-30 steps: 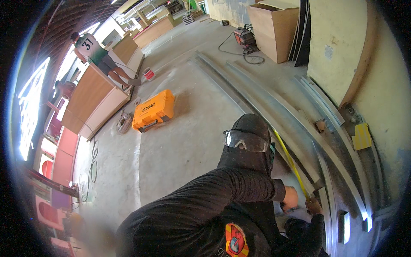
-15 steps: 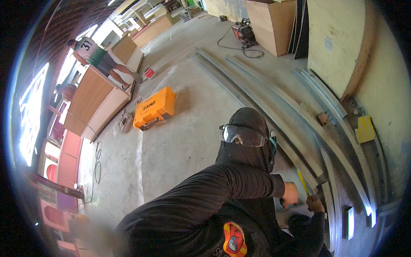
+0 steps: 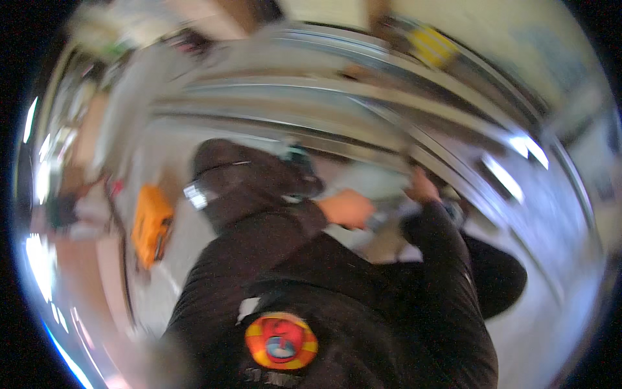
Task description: The person measures metal beams with a tape measure and marks lines on a metal piece using a triangular ruler and a pencil.
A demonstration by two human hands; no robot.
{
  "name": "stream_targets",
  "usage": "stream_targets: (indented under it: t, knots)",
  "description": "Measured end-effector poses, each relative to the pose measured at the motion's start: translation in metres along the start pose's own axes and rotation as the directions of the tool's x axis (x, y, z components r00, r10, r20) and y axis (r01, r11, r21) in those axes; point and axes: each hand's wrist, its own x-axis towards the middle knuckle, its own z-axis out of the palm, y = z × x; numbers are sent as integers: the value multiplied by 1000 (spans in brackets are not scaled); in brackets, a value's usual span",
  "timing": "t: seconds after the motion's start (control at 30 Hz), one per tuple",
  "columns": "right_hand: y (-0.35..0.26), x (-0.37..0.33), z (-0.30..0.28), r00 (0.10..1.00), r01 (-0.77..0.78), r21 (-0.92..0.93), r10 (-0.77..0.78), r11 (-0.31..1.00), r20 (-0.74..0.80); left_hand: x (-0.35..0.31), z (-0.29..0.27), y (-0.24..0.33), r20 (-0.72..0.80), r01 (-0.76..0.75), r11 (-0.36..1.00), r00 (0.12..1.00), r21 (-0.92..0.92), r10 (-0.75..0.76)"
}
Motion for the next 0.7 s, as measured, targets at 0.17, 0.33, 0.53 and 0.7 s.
stream_targets:
  t: [0.17, 0.33, 0.53, 0.7]
  knots:
    - [6, -60, -65, 950, -311, -252, 308, 916, -50, 11, -39, 42, 246, 63, 981, 963, 182, -108]
    - [13, -73, -52, 918, -395, -246, 370, 885, -145, 5, -49, 55, 400, -3, 981, 913, 196, -78]
    - [-18, -81, -23, 978, 206, -456, -196, 866, 69, 0, -37, 48, 393, 27, 982, 914, 187, -100]
    - [-12, -97, 4, 927, 348, -387, -252, 854, 277, 17, -31, 45, 410, 34, 990, 908, 139, -88]
